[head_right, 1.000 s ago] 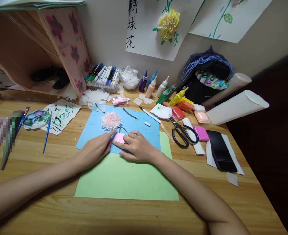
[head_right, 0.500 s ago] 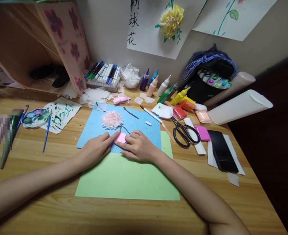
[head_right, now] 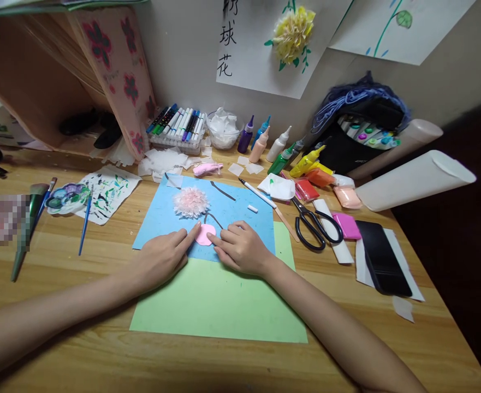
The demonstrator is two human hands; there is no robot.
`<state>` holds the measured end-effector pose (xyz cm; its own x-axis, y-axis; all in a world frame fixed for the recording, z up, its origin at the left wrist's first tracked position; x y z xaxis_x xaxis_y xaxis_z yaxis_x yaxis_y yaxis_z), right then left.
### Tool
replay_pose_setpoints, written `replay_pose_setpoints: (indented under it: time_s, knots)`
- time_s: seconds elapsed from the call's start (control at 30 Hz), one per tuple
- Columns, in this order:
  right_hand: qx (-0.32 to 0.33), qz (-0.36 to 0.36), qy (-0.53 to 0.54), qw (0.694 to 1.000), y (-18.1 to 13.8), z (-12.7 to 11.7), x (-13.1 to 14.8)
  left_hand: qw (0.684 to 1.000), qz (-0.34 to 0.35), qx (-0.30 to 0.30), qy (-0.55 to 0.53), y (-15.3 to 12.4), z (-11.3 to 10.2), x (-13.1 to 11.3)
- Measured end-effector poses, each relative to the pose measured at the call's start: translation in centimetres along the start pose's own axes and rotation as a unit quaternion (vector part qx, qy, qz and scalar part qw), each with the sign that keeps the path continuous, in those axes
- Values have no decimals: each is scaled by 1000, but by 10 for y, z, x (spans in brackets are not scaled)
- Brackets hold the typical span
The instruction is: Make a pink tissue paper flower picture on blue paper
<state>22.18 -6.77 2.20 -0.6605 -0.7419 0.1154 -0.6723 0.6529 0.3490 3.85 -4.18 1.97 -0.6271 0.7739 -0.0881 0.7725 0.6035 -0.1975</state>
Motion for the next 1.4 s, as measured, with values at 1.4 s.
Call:
replay_pose_setpoints:
  time_s: [1.4]
  knots:
    - [55, 58, 5, 997, 1, 9, -6, 997, -21, 30, -62, 2, 3, -5]
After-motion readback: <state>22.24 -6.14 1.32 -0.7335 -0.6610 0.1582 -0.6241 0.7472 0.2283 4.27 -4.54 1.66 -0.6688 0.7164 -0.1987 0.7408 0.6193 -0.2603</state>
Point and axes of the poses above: each hand's wrist, its own y-axis towards the middle knuckle, its own z-axis out of the palm, x = y × z, the point moved 3 cm from there along y, towards the middle knuckle, and after that the axes turned 4 degrees about x, right-handed, at the moved point
